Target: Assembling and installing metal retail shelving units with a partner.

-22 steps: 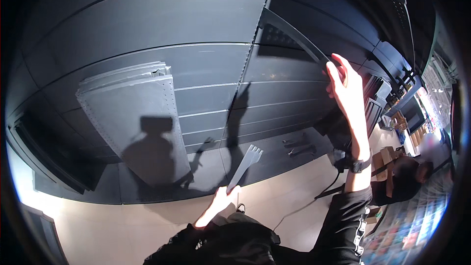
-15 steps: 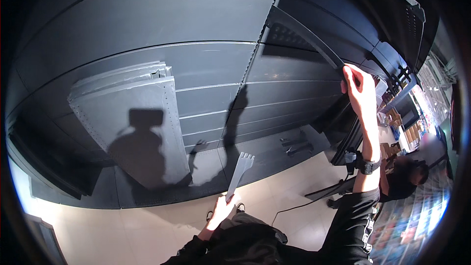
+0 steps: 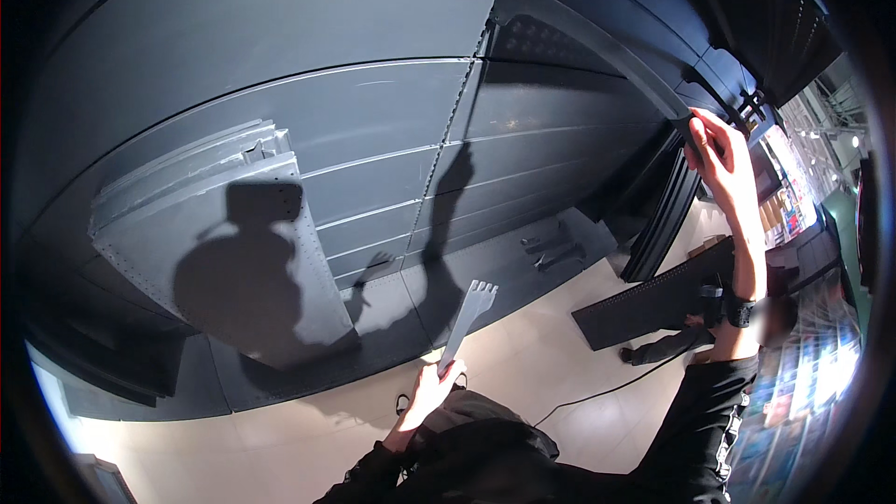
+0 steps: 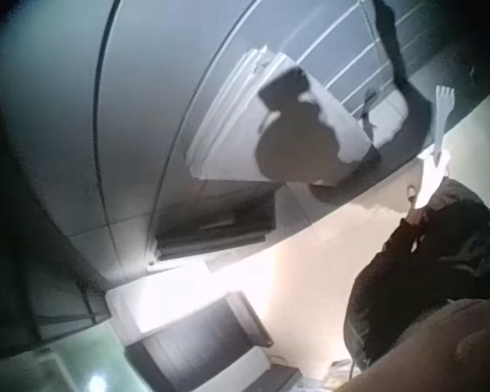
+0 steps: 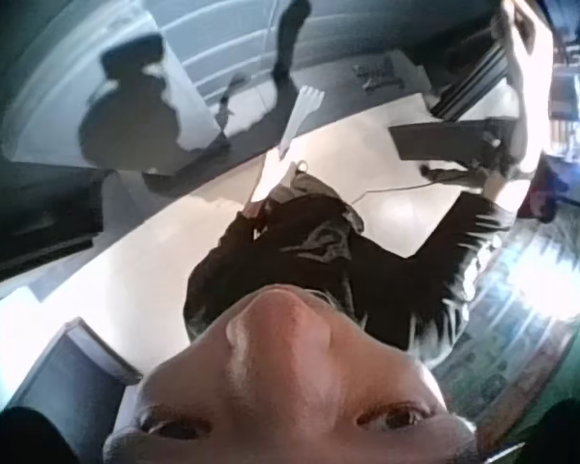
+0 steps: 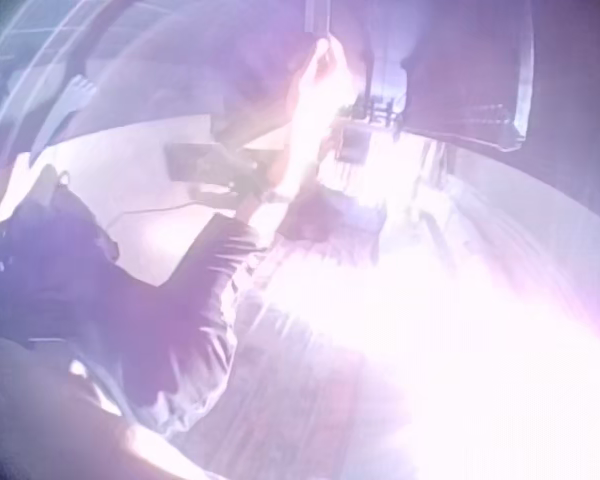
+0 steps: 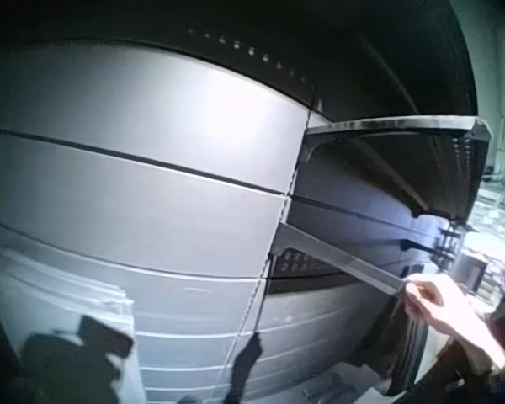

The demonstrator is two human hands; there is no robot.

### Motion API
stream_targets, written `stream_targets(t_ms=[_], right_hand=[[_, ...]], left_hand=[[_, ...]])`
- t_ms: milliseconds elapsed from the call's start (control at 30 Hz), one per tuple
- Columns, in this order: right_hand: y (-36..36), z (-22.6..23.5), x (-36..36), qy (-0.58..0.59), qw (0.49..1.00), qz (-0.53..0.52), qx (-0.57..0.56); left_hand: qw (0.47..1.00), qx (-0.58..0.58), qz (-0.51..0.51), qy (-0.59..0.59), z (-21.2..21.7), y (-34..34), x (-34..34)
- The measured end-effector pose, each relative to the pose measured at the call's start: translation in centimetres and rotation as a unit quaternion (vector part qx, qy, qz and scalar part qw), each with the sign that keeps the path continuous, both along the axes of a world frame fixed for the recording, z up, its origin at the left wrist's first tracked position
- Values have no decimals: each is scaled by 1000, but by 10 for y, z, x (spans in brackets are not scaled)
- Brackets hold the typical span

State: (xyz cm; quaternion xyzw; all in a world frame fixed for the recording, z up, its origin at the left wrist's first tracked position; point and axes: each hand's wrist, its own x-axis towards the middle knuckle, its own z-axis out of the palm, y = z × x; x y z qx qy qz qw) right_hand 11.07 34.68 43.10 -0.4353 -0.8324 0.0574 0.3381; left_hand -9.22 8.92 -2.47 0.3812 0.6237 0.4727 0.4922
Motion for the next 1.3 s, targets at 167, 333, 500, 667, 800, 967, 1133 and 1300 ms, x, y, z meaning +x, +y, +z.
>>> stream_targets(t_ms=[167, 333, 500, 667, 800, 967, 1133, 1300], right_hand=[[0, 14, -16, -48, 985, -158, -40], [15, 39, -18, -114, 974, -24, -197], [24, 27, -7, -31, 984, -7, -178], [17, 23, -13, -39, 988, -26, -150], [16, 41, -20, -62, 968, -110, -217], [13, 25, -22, -13, 987, -25, -161], [8, 31, -27, -52, 971, -44, -230], [7, 46, -38, -21, 952, -61, -301]], left_hand=[[1000, -6, -20, 4, -8, 25, 5], [1000, 28, -12, 0, -1, 61, 14], [998, -14, -53, 26, 23, 108, 17], [995, -42, -49, -71, 61, 152, 17], [996, 38, -50, -66, 97, 197, 3], [966, 181, -70, -171, 158, 258, -23], [882, 389, -85, -251, 248, 306, -36], [861, 425, -71, -269, 333, 342, -37]])
